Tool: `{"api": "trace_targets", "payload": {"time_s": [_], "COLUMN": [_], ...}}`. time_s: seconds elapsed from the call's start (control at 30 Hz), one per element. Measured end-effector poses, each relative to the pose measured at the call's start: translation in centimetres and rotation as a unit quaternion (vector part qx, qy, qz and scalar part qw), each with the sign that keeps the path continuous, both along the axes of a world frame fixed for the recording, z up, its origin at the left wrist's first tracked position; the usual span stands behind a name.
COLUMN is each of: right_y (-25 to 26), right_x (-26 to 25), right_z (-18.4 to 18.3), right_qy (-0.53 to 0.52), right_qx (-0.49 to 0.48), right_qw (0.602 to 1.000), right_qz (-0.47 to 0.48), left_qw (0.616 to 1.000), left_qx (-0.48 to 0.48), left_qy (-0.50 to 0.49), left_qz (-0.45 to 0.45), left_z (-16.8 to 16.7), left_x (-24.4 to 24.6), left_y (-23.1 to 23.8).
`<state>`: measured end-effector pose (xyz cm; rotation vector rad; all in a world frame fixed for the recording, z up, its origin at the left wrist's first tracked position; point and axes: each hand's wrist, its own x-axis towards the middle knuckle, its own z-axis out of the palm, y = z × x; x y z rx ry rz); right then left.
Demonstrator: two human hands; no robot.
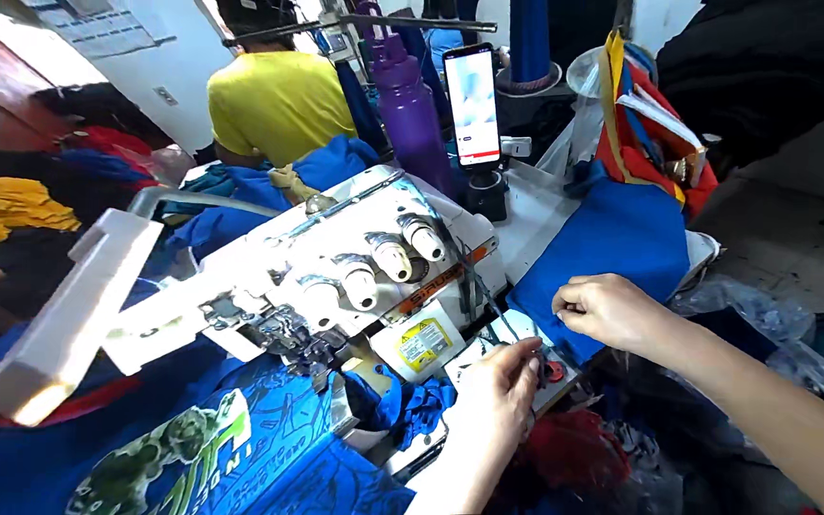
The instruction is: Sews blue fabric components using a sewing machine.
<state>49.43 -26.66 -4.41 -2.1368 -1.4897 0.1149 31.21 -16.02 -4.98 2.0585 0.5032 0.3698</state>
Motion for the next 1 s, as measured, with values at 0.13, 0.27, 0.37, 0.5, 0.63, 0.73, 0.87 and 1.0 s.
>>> {"api": "trace_targets", "payload": {"time_s": [0.13, 0.27, 0.37, 0.5, 0.63, 0.73, 0.87, 1.0], "right_y": [-0.7, -1.0, -1.0, -1.0, -0.9, -0.7, -0.9, -1.0], "right_x": [0.8, 0.7, 0.2, 0.1, 0.0, -0.3, -0.1, 0.1], "right_z": [0.8, 0.7, 0.0, -1.1, -0.9, -0.8, -2.1, -2.3], "right_qy": [0.171, 0.254, 0.225, 0.189, 0.199, 0.183, 0.114, 0.105], "right_qx": [0.008, 0.041, 0.072, 0.105, 0.104, 0.082, 0.125, 0.151], "right_qw": [0.985, 0.965, 0.971, 0.976, 0.973, 0.978, 0.985, 0.983], "right_qz": [-0.024, -0.052, -0.048, -0.037, -0.053, -0.065, -0.031, -0.013], "left_qw": [0.992, 0.988, 0.986, 0.983, 0.983, 0.979, 0.971, 0.966], "left_qx": [-0.021, -0.020, -0.072, -0.112, -0.125, -0.170, -0.202, -0.220], "left_qy": [0.121, 0.146, 0.144, 0.142, 0.119, 0.081, 0.108, 0.113], "left_qz": [0.019, 0.038, 0.047, 0.043, 0.057, 0.072, 0.063, 0.070], "left_z": [1.7, 2.2, 2.1, 1.8, 1.5, 1.2, 1.4, 1.5], "left_x": [3.1, 4.9, 5.6, 6.2, 6.5, 6.4, 6.2, 6.3], "left_y": [0.1, 0.0, 0.0, 0.3, 0.2, 0.2, 0.6, 0.6]}}
